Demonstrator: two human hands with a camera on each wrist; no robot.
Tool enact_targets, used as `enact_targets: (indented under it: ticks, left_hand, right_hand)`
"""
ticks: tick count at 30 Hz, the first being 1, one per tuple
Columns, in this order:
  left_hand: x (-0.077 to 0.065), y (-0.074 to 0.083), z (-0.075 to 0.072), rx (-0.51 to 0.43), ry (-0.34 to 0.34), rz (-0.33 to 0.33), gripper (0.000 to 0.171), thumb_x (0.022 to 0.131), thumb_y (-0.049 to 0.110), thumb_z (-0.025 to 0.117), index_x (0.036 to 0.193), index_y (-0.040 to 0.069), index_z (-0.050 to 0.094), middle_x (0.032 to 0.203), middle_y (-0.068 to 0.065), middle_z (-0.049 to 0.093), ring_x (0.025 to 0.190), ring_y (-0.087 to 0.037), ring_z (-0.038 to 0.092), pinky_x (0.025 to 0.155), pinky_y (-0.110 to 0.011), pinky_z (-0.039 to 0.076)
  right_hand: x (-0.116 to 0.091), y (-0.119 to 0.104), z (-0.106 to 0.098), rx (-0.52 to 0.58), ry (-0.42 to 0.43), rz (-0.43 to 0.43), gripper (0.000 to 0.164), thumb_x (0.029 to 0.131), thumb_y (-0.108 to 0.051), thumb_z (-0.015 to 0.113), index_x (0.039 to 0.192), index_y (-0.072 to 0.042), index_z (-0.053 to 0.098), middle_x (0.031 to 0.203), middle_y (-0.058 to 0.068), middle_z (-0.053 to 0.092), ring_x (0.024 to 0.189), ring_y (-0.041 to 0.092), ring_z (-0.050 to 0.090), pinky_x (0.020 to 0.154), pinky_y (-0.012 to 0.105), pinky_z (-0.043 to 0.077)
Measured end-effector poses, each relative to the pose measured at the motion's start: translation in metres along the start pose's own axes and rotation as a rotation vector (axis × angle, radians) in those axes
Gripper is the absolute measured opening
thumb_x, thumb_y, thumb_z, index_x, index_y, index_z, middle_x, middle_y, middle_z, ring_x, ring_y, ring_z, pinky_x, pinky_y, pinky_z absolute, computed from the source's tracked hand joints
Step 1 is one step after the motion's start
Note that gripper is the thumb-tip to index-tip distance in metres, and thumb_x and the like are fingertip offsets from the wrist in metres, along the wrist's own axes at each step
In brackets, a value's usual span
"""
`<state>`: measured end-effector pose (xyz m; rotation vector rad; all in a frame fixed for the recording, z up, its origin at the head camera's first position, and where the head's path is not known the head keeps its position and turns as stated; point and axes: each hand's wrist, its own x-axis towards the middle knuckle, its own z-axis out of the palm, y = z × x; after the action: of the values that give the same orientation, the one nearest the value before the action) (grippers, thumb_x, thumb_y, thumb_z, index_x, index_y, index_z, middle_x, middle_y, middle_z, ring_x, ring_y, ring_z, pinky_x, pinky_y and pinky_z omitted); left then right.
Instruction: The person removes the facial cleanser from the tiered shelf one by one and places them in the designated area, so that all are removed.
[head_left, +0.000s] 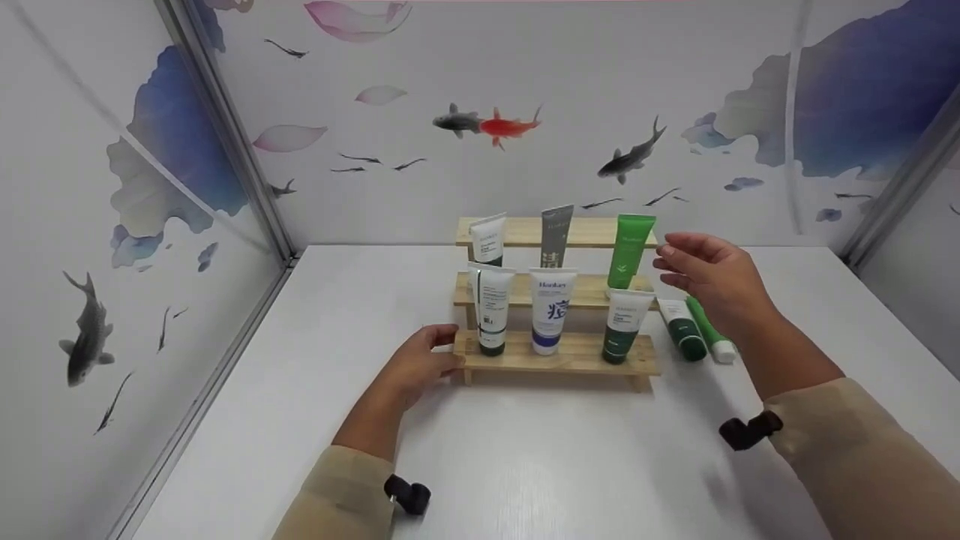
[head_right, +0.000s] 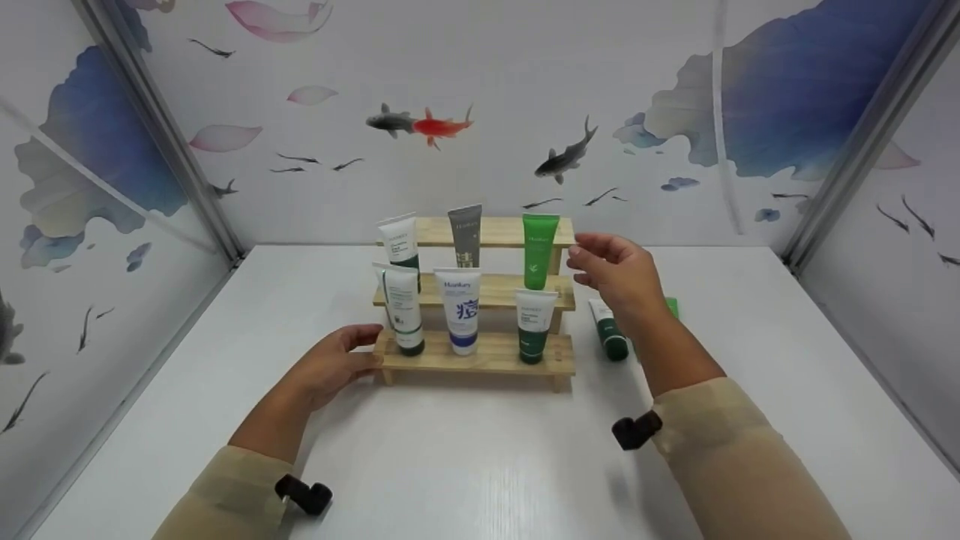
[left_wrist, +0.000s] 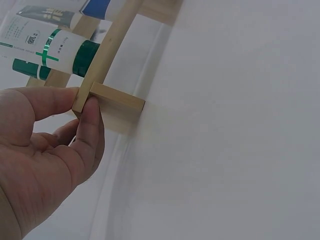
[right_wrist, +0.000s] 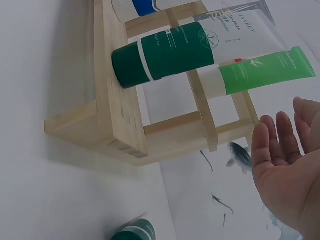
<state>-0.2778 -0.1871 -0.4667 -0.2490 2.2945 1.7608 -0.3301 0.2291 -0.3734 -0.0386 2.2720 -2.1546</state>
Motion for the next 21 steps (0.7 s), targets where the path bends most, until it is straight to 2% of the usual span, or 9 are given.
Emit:
enact_targets:
  ticks: [4,7,13,21]
  left_hand:
    - [0.001,-0.001,-0.001,-0.012,-0.008,0.008,0.065,0.096,0.003,0.070,0.157,0.008,0.049,0.160,-0.013,0.053,0.141,-0.029,0.059,0.113,-0.041,0.056]
    - [0.001,-0.002,-0.001,-0.021,-0.011,0.015,0.065,0.096,0.003,0.070,0.157,0.008,0.049,0.160,-0.013,0.053,0.140,-0.029,0.060,0.113,-0.040,0.056]
    - [0.001,-0.001,0.000,-0.028,-0.007,0.021,0.063,0.096,0.003,0.069,0.156,0.007,0.050,0.160,-0.013,0.053,0.136,-0.027,0.062,0.111,-0.039,0.057]
    - [0.002,-0.001,0.001,-0.040,0.002,-0.001,0.063,0.096,0.002,0.069,0.156,0.009,0.051,0.160,-0.011,0.053,0.135,-0.026,0.062,0.110,-0.039,0.057]
  right_hand:
    - [0.000,-0.003,0.008,0.063,-0.039,-0.033,0.058,0.094,-0.033,0.082,0.143,-0.009,0.061,0.126,-0.003,0.071,0.114,0.009,0.073,0.094,0.018,0.062]
    - [0.001,-0.004,0.013,0.069,-0.054,-0.042,0.059,0.094,-0.032,0.083,0.144,-0.009,0.060,0.127,-0.001,0.069,0.114,0.009,0.074,0.095,0.018,0.062]
    - [0.004,-0.004,0.022,0.031,-0.057,-0.037,0.056,0.094,-0.031,0.084,0.142,-0.013,0.063,0.129,0.000,0.067,0.112,0.011,0.073,0.094,0.020,0.062]
    - [0.006,-0.004,0.028,0.001,-0.060,-0.046,0.052,0.097,-0.032,0.080,0.142,-0.013,0.062,0.128,0.000,0.065,0.114,0.013,0.070,0.094,0.020,0.062]
